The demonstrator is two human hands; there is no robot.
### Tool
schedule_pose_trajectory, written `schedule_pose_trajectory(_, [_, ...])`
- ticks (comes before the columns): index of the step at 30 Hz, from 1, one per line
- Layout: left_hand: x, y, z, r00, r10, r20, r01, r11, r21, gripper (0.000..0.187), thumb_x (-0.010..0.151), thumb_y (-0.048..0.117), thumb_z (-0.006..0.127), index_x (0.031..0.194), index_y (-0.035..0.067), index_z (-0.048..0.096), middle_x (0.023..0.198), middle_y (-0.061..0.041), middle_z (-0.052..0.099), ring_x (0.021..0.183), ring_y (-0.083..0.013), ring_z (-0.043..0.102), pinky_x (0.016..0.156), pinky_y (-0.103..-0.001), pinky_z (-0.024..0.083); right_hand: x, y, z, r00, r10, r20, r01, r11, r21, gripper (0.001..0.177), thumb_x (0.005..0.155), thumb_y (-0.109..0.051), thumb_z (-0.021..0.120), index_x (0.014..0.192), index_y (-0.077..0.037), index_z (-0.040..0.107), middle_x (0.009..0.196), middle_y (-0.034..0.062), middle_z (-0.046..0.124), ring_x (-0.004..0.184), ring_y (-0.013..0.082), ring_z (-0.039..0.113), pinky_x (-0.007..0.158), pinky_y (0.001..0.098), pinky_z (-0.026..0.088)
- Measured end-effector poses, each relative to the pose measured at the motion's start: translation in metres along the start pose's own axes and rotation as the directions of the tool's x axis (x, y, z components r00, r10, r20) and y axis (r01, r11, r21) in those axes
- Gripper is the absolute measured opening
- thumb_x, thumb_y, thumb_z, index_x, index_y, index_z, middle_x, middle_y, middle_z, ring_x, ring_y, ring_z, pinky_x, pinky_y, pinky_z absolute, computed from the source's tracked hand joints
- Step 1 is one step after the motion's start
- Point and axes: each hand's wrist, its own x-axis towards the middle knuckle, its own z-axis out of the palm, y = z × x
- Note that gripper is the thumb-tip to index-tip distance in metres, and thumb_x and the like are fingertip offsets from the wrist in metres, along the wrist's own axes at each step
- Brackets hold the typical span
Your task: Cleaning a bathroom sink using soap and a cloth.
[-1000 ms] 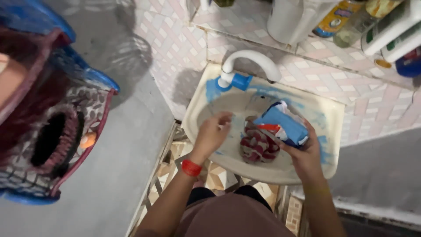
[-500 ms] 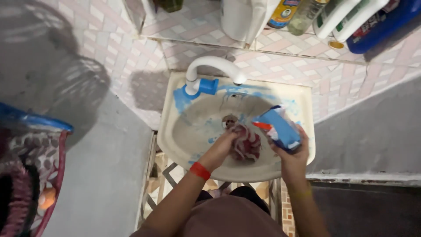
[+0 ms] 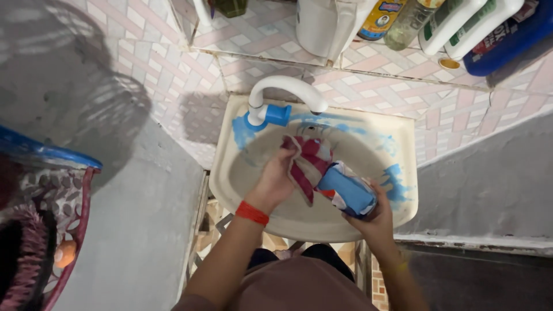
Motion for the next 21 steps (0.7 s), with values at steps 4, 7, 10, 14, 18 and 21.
schedule_pose_trajectory(4, [-0.002,0.012,-0.012,0.994,0.055,0.093,-0.043,0.991,-0.124,0.044,0.100,0.024,0.043,0.139,0.006,0.054,0.136,-0.012,0.064,0.125,-0.0294,0.061,0.109,-0.046,0.048,-0.002,-0.008,-0.003,0.973,0.227,-0.037,-0.207,0.934,0.291,0.084,0.074,0.021,0.067,0.150,-0.002,0.040,0.138,0.0213,0.055,0.122,0.0352,0.062,0.101,0.0491,0.057])
schedule_pose_trajectory(7, [-0.006,0.012,-0.014,0.992,0.097,0.079,-0.085,0.986,-0.143,0.045,0.100,0.023,0.042,0.140,0.004,0.053,0.138,-0.013,0.063,0.127,-0.0301,0.060,0.111,-0.048,0.047,0.003,-0.003,-0.016,0.949,0.306,-0.074,-0.232,0.839,0.493,0.092,0.073,0.022,0.060,0.156,-0.011,0.039,0.144,0.0111,0.051,0.127,0.0276,0.056,0.102,0.0498,0.054])
schedule_pose_trajectory(10, [-0.011,0.002,-0.011,0.996,0.084,-0.008,-0.084,0.992,-0.092,0.045,0.099,0.023,0.042,0.139,0.004,0.053,0.137,-0.013,0.063,0.127,-0.0307,0.060,0.112,-0.049,0.046,0.011,-0.009,-0.020,0.956,0.286,-0.069,-0.196,0.794,0.576,0.095,0.075,0.022,0.061,0.160,-0.012,0.038,0.138,0.0166,0.051,0.127,0.0307,0.055,0.107,0.0533,0.052])
schedule_pose_trajectory(14, [-0.010,-0.021,-0.012,0.998,0.057,-0.011,-0.057,0.997,-0.052,0.046,0.098,0.020,0.043,0.139,0.003,0.053,0.137,-0.014,0.063,0.128,-0.0308,0.060,0.113,-0.048,0.046,0.019,-0.043,0.007,0.982,0.130,-0.138,-0.061,0.906,0.419,0.091,0.076,0.019,0.065,0.157,-0.011,0.036,0.144,0.0131,0.051,0.128,0.0290,0.058,0.103,0.0487,0.056])
schedule_pose_trajectory(18, [-0.013,-0.023,-0.007,0.999,0.023,-0.025,-0.025,0.995,-0.092,0.046,0.099,0.021,0.043,0.140,0.003,0.053,0.137,-0.015,0.063,0.127,-0.0312,0.059,0.112,-0.048,0.045,0.021,-0.035,0.023,0.987,0.063,-0.146,-0.041,0.988,0.151,0.098,0.072,0.017,0.073,0.157,-0.009,0.032,0.135,0.0166,0.057,0.114,0.0301,0.066,0.093,0.0405,0.060])
schedule_pose_trajectory(21, [-0.009,-0.017,-0.022,0.999,0.047,-0.024,-0.050,0.984,-0.172,0.047,0.098,0.023,0.042,0.140,0.004,0.053,0.137,-0.014,0.063,0.127,-0.0311,0.059,0.111,-0.049,0.045,0.017,-0.021,0.012,0.998,0.009,-0.068,-0.011,0.999,-0.037,0.098,0.072,0.018,0.076,0.155,-0.005,0.029,0.138,0.0155,0.055,0.119,0.0271,0.063,0.096,0.0380,0.058])
